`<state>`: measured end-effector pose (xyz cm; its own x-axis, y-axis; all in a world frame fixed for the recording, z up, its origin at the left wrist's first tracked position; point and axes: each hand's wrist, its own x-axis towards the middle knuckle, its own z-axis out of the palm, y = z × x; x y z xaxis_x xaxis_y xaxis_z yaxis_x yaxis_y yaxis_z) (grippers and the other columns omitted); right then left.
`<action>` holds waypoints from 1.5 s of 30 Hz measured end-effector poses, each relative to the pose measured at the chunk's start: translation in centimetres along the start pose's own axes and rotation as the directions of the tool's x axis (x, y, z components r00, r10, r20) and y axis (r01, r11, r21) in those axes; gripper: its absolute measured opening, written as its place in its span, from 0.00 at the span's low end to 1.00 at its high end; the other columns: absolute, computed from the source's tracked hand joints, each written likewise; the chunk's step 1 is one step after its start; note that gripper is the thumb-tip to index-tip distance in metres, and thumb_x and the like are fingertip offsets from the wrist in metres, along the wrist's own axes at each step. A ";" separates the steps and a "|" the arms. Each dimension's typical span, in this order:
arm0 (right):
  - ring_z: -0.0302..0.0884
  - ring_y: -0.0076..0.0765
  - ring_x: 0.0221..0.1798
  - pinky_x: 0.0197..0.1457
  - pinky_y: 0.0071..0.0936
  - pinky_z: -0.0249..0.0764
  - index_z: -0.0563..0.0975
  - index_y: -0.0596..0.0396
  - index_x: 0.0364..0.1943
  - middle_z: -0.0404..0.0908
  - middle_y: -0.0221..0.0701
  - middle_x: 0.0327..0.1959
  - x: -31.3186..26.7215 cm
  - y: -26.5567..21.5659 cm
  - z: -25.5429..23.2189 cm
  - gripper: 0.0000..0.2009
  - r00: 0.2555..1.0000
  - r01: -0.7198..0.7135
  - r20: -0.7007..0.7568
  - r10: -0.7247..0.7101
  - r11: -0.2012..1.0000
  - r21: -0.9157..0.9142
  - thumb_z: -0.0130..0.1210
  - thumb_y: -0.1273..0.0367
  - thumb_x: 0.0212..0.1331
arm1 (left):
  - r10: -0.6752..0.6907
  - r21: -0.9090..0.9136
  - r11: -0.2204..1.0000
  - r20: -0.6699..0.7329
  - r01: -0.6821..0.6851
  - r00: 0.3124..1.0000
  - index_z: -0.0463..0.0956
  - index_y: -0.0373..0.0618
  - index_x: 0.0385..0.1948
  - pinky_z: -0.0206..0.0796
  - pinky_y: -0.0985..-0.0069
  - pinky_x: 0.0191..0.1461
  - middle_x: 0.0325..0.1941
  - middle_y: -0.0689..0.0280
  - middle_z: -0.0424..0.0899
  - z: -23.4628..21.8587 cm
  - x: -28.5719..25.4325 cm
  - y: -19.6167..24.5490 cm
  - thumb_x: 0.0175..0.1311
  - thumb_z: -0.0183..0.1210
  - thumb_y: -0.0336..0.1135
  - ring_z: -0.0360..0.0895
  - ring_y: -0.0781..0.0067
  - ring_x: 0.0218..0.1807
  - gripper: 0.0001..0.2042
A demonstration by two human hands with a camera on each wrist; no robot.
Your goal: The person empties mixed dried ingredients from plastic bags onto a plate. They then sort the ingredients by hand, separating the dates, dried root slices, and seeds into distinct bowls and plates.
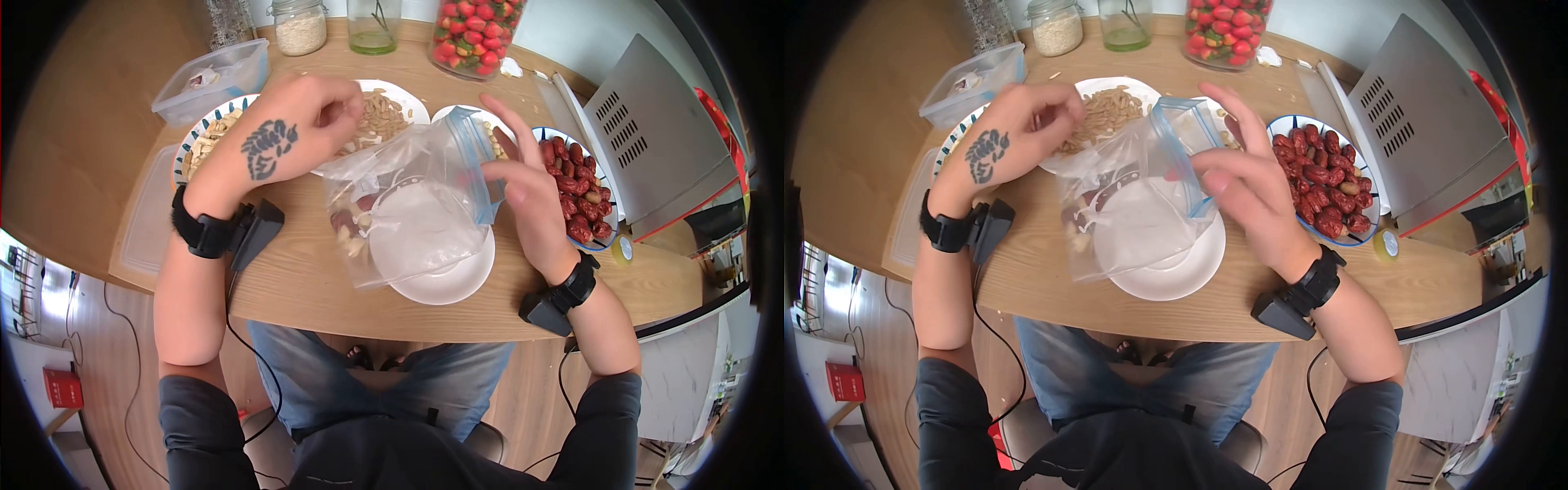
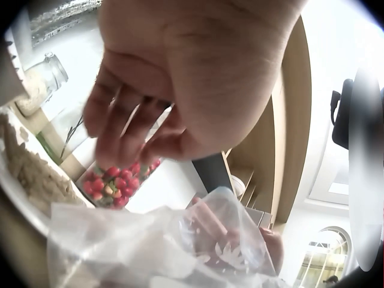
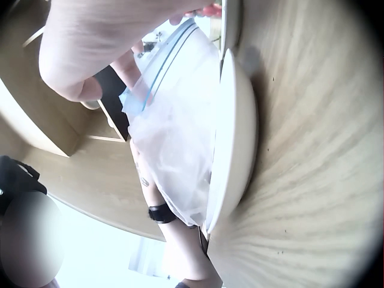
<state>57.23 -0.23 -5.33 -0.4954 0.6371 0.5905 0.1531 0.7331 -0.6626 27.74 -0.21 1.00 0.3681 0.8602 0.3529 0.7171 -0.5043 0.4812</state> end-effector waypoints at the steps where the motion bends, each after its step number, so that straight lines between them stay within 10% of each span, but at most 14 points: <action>1: 0.47 0.52 0.79 0.78 0.47 0.47 0.86 0.52 0.38 0.57 0.44 0.75 0.1 -0.5 0.2 0.12 1.000 0.002 0.002 -0.002 1.000 0.005 0.53 0.66 0.58 | -0.030 0.094 0.995 0.114 0.019 0.993 0.77 0.38 0.33 0.66 0.78 0.32 0.23 0.67 0.79 -0.4 -0.2 0.0 0.63 0.57 0.29 0.73 0.79 0.27 0.04; 4: 0.49 0.52 0.79 0.77 0.46 0.48 0.87 0.50 0.34 0.60 0.43 0.74 0.0 -1.3 0.9 0.08 0.996 0.089 0.038 -0.081 0.933 -0.349 0.60 0.65 0.58 | -0.088 0.174 0.984 0.298 0.036 0.950 0.77 0.38 0.33 0.64 0.77 0.29 0.20 0.66 0.78 -1.2 -0.7 -0.4 0.59 0.60 0.29 0.72 0.77 0.22 0.05; 12: 0.73 0.27 0.45 0.50 0.27 0.69 0.85 0.57 0.33 0.76 0.33 0.47 -0.9 -1.7 1.2 0.10 0.983 -0.013 -0.185 0.009 1.000 -0.022 0.55 0.68 0.67 | -0.235 0.058 0.970 0.476 0.236 0.848 0.77 0.39 0.37 0.66 0.78 0.27 0.21 0.64 0.78 -0.8 -0.5 0.0 0.59 0.63 0.27 0.78 0.76 0.19 0.07; 19: 0.71 0.20 0.26 0.33 0.19 0.66 0.74 0.58 0.34 0.76 0.27 0.24 -0.6 -1.8 1.0 0.17 0.931 -0.100 -0.301 0.209 0.935 0.340 0.42 0.61 0.78 | -0.075 -0.006 0.996 0.452 0.087 0.889 0.75 0.40 0.32 0.69 0.77 0.39 0.28 0.66 0.78 -2.1 -0.1 -1.6 0.64 0.61 0.33 0.76 0.81 0.35 0.07; 26: 0.75 0.23 0.26 0.33 0.20 0.69 0.73 0.58 0.32 0.78 0.30 0.24 -1.0 -3.0 0.8 0.17 0.937 -0.158 -0.206 0.282 0.867 0.473 0.42 0.61 0.76 | -0.036 -0.714 0.643 0.332 0.276 0.943 0.74 0.47 0.38 0.68 0.86 0.36 0.31 0.77 0.75 -3.6 0.5 -3.3 0.74 0.53 0.39 0.72 0.89 0.33 0.07; 34: 0.83 0.49 0.45 0.50 0.36 0.79 0.75 0.66 0.35 0.81 0.51 0.41 -1.0 -0.4 1.2 0.10 0.932 -0.341 0.354 0.079 0.522 0.782 0.44 0.72 0.62 | -0.038 -0.774 0.618 0.145 0.138 0.989 0.74 0.46 0.35 0.59 0.90 0.30 0.30 0.79 0.74 -3.1 0.5 -3.1 0.72 0.55 0.35 0.69 0.94 0.31 0.05; 38: 0.80 0.46 0.43 0.57 0.38 0.71 0.77 0.68 0.35 0.80 0.45 0.38 -0.7 -1.3 0.7 0.15 0.933 -0.325 0.326 0.154 0.751 0.575 0.45 0.67 0.57 | -0.030 -0.791 0.568 0.257 0.228 0.966 0.74 0.45 0.35 0.58 0.89 0.34 0.29 0.79 0.73 -3.2 0.5 -2.2 0.71 0.55 0.32 0.68 0.92 0.33 0.04; 43: 0.80 0.41 0.41 0.53 0.35 0.74 0.77 0.70 0.37 0.81 0.44 0.37 -0.8 -0.4 0.6 0.17 0.892 -0.452 0.335 0.305 0.642 0.619 0.43 0.66 0.61 | -0.125 -0.842 0.495 0.174 0.214 0.977 0.74 0.45 0.34 0.57 0.87 0.35 0.30 0.79 0.72 -3.0 0.8 -3.1 0.69 0.54 0.30 0.66 0.92 0.33 0.02; 45: 0.81 0.40 0.38 0.49 0.33 0.77 0.76 0.70 0.38 0.82 0.45 0.36 -0.7 -0.2 0.6 0.17 0.869 -0.495 0.346 0.354 0.626 0.602 0.42 0.66 0.62 | 0.135 -0.925 0.321 0.256 0.202 0.957 0.76 0.41 0.42 0.64 0.85 0.44 0.37 0.74 0.77 -2.6 1.1 -3.9 0.70 0.55 0.34 0.72 0.87 0.41 0.08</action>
<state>57.05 -1.00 -5.89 -0.6723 0.7307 0.1188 -0.1734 0.0005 -0.9849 23.77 2.47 1.61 0.6011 0.7745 0.1973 -0.2426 -0.0584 0.9684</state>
